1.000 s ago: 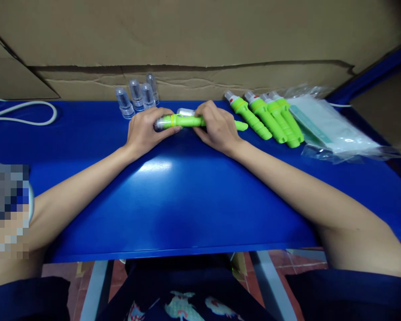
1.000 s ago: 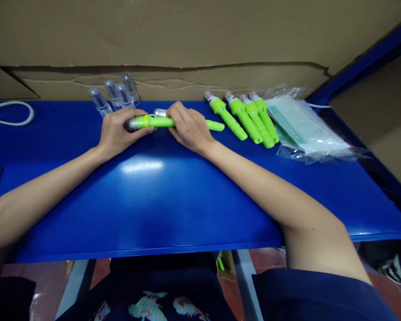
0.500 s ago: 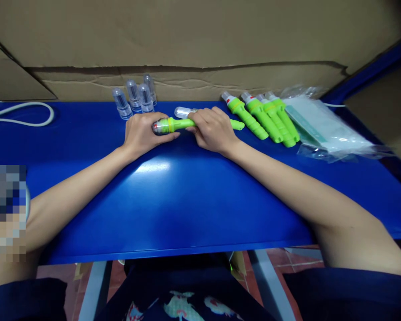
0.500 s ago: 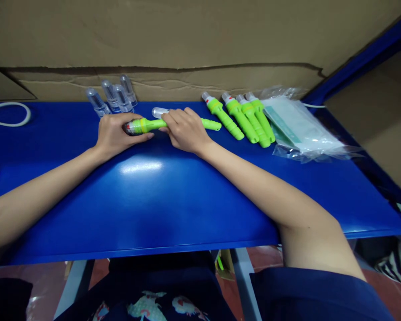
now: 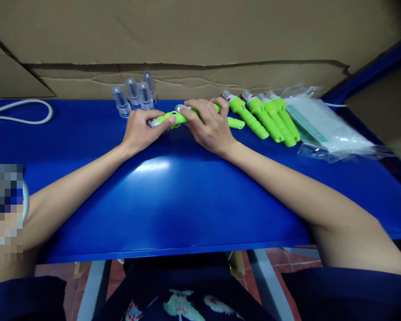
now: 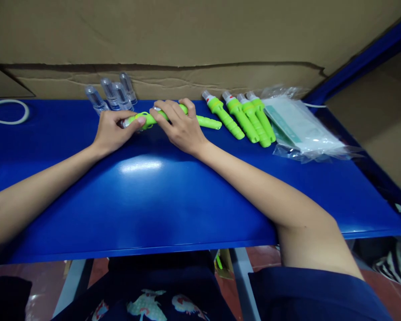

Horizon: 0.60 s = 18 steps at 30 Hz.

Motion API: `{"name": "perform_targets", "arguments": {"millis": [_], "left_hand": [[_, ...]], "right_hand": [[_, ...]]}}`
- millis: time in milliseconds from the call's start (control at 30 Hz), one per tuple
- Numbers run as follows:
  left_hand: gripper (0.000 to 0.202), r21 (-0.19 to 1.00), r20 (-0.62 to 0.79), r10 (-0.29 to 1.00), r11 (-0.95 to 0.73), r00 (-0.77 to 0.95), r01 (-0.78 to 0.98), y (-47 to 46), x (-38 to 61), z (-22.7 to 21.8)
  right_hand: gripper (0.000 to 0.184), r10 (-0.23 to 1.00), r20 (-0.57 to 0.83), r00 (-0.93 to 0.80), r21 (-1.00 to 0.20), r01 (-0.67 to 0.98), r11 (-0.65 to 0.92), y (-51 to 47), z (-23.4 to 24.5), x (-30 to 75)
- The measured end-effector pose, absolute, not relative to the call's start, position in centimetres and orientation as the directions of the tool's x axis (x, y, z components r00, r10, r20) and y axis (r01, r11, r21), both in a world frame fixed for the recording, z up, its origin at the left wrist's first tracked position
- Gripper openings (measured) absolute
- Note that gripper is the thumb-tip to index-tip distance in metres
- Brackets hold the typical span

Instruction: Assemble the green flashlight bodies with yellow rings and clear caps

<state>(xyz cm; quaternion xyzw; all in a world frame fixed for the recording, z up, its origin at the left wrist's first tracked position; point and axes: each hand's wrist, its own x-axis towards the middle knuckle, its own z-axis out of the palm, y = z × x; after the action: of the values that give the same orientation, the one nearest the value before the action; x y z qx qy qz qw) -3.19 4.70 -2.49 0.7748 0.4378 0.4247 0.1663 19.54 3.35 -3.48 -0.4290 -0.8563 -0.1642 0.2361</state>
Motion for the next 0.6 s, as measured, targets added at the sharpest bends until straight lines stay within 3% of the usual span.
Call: {"name": "perform_targets", "arguments": {"millis": [167,467,600], "left_hand": [[0.056,0.634,0.500,0.833,-0.538,0.237,0.555,4.5,-3.2,-2.4],[0.056,0.408,0.483,0.818,-0.526,0.312,0.747,4.2,-3.5,-2.7],[0.049,0.374,0.487,0.806,-0.541,0.336,0.754,4.1,-3.4,-2.7]], "right_hand": [[0.048,0.652,0.514,-0.557,0.090,0.791,0.605,3.8,-3.7,20.1],[0.043,0.616,0.533,-0.580,0.107,0.768,0.631,4.1,-4.1,20.7],[0.041,0.613,0.563,-0.554,0.093,0.780,0.619,4.1,-4.1,20.7]]}}
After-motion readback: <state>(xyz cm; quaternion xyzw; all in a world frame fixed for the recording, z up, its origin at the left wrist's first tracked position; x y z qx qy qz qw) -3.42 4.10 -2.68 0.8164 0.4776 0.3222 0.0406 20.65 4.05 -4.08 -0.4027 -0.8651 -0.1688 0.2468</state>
